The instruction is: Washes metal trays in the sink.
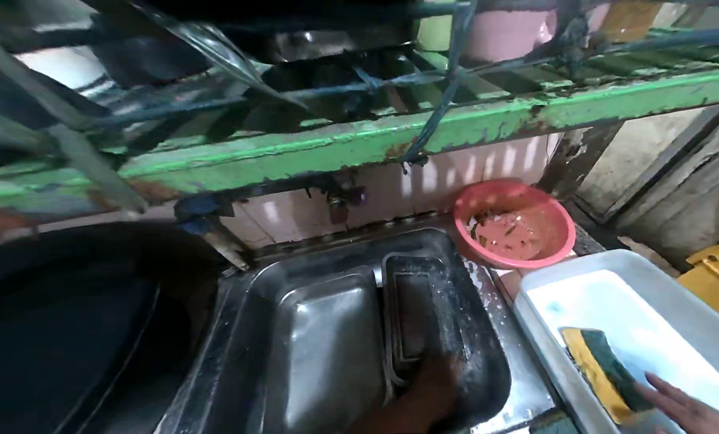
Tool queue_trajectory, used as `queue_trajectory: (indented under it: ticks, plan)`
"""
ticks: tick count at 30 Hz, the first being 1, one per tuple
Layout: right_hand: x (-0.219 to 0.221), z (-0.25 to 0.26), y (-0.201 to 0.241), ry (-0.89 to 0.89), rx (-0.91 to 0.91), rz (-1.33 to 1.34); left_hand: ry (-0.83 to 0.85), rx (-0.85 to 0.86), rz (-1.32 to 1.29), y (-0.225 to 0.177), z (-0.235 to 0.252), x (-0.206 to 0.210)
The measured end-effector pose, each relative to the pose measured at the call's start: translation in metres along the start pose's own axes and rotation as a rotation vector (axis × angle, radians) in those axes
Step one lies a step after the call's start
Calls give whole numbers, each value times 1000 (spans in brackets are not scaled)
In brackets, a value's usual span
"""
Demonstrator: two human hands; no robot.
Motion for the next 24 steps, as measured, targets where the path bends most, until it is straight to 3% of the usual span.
queue_trajectory:
  ticks: [3, 7, 11, 14, 18, 20, 24]
  plan:
    - [4, 39, 8, -30, 3, -46, 55, -76, 47, -2, -41, -16]
    - [32, 93, -5, 85, 261, -106, -5, 14, 53, -22, -73, -56]
    - [48, 98, -10, 65, 285, -163, 62, -3, 187, -42, -120, -124]
    - [51, 96, -19, 6, 235, -207, -26, -36, 169, -37, -148, -171]
    - [50, 90, -20, -31, 305, -169, -260, -76, -89, 13, -157, -221]
    - [46, 89, -23, -110, 352, -35, -372, -227, -328, 43, -171, -242]
    - [20, 87, -37, -277, 449, 230, -632, -401, -771, 84, -221, -241]
Point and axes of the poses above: each hand's wrist, its own z-axis towards the middle knuckle, its own x-axis out of the palm, y = z × x, the point moved 2 cm from there along z, towards the middle knuckle, and after that the axes turned 13 degrees about z, right-handed, at the moved point
